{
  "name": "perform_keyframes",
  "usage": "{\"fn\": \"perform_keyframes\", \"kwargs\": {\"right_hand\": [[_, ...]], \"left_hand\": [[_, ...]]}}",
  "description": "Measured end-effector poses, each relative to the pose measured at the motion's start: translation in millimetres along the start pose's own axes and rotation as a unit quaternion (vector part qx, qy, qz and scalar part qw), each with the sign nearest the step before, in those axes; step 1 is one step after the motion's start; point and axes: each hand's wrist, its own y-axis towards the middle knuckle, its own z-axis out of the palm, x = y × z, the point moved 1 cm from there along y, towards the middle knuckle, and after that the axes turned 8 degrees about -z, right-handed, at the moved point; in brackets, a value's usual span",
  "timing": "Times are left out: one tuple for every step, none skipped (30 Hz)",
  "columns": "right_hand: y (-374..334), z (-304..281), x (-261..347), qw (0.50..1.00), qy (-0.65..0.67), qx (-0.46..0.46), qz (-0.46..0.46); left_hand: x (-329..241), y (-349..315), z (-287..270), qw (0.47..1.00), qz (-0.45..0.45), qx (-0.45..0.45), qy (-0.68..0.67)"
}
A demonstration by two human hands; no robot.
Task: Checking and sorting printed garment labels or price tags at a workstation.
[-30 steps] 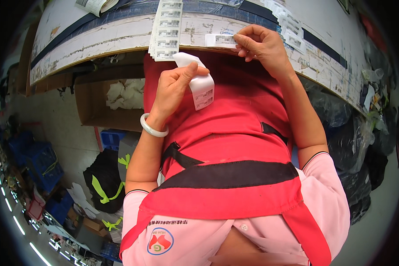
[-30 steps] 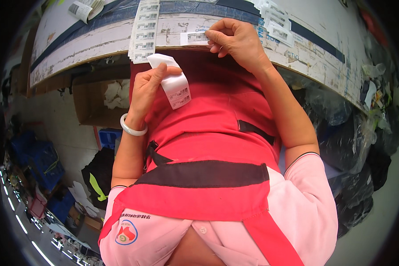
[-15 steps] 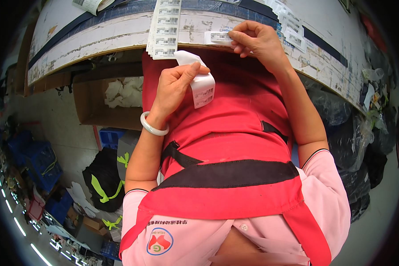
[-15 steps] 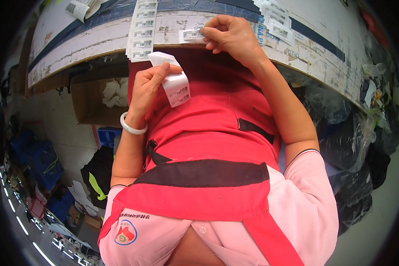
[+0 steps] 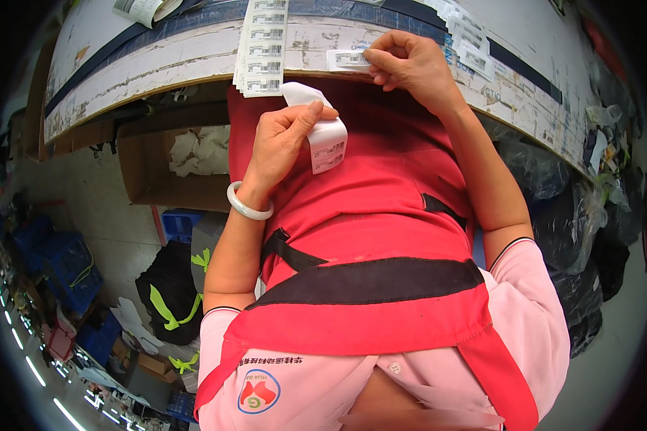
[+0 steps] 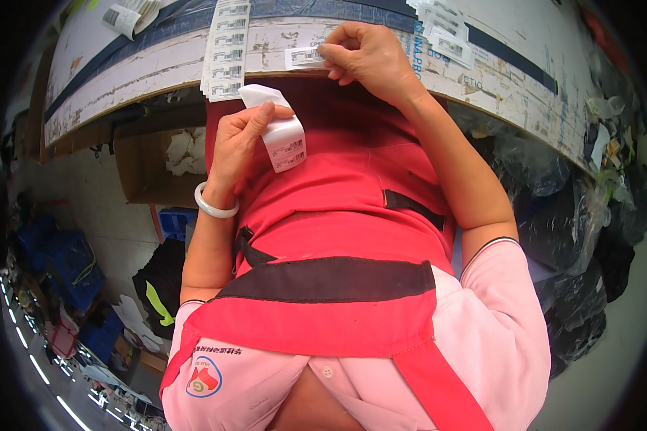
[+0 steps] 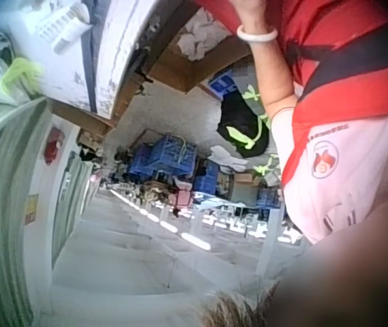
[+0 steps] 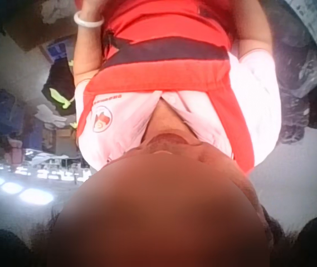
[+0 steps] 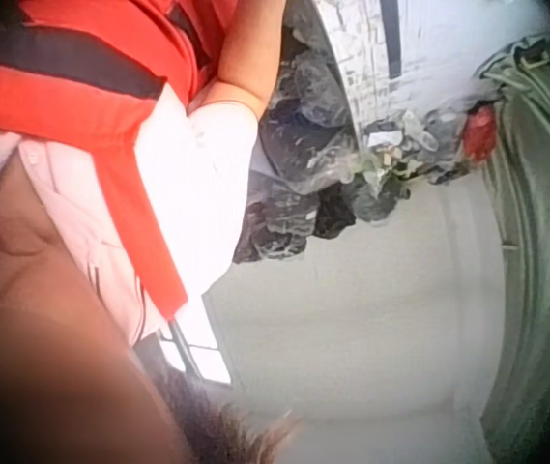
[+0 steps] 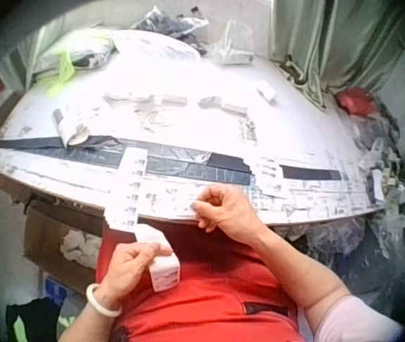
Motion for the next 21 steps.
{"fn": "perform_keyframes", "kwargs": {"right_hand": [[-0.4, -0.2, 1.0, 1.0, -0.001, -0.001, 0.0], [-0.7, -0.4, 2.2, 1.0, -0.011, 0.0, -0.003], [-1.2, -0.5, 3.2, 1.0, -0.02, 0.001, -0.006], [-1.1, -0.8, 3.0, 1.0, -0.02, 0.001, -0.005], [-1.1, -1.0, 2.8, 1.0, -0.023, 0.001, -0.006], [-1.3, -1.1, 2.8, 1.0, -0.026, 0.002, -0.008], [-0.9, -0.5, 3.1, 1.0, -0.026, 0.002, -0.007], [-0.7, 0.1, 3.9, 1.0, -0.025, -0.002, -0.012], [-0.5, 0.9, 4.2, 1.0, -0.025, -0.006, -0.017], [-0.4, 1.4, 4.2, 1.0, -0.025, -0.006, -0.016], [-0.1, 1.9, 4.2, 0.999, -0.032, -0.005, -0.024], [0.1, 2.5, 4.4, 0.999, -0.039, -0.004, -0.032], [-0.1, 3.7, 5.0, 0.999, -0.039, -0.004, -0.032], [-0.5, 5.2, 6.2, 0.998, -0.054, -0.005, -0.032], [-0.9, 6.7, 7.5, 0.997, -0.069, -0.005, -0.031], [-1.3, 8.3, 9.6, 0.997, -0.069, -0.006, -0.032], [-1.8, 9.7, 12.1, 0.995, -0.09, -0.008, -0.031], [-2.2, 9.8, 13.5, 0.993, -0.11, -0.011, -0.03], [-1.8, 8.6, 12.5, 0.993, -0.11, -0.012, -0.032], [-1.2, 6.7, 9.8, 0.995, -0.093, -0.009, -0.035], [-1.6, 4.4, 8.0, 0.996, -0.077, -0.006, -0.037]], "left_hand": [[-0.1, -0.1, 0.6, 1.0, 0.002, 0.001, -0.004], [-0.3, -0.2, 1.1, 1.0, 0.002, 0.002, -0.004], [-0.5, -0.4, 1.4, 1.0, 0.004, 0.001, -0.004], [-0.4, 0.0, 1.7, 1.0, 0.005, 0.001, -0.003], [-0.1, 0.3, 2.0, 1.0, 0.004, 0.001, -0.003], [0.2, 0.4, 2.3, 1.0, 0.003, 0.002, -0.004], [0.4, 0.5, 2.1, 1.0, 0.002, 0.001, -0.004], [0.2, 0.5, 2.0, 1.0, 0.001, 0.001, -0.004], [-0.1, 0.4, 1.9, 1.0, 0.002, 0.001, -0.002], [-0.5, 0.3, 1.9, 1.0, 0.004, 0.002, -0.001], [-0.4, 0.4, 1.7, 1.0, 0.004, 0.002, -0.001], [-0.3, 0.4, 1.5, 1.0, 0.003, 0.002, 0.0], [-0.4, 0.5, 1.3, 1.0, 0.002, 0.001, 0.002], [-0.1, 0.6, 1.2, 1.0, 0.002, 0.002, 0.002], [0.7, 0.5, 1.2, 1.0, 0.0, 0.002, -0.003], [1.0, 0.8, 1.3, 1.0, -0.001, 0.003, -0.008], [1.1, 0.8, 1.4, 1.0, -0.001, 0.003, -0.008], [1.1, 0.7, 1.8, 1.0, -0.003, 0.002, -0.007], [0.5, 0.6, 2.0, 1.0, -0.005, 0.002, -0.005], [-0.5, 0.7, 2.6, 1.0, -0.003, 0.003, -0.005], [-1.6, 1.0, 3.5, 1.0, 0.0, 0.001, 0.001]]}}
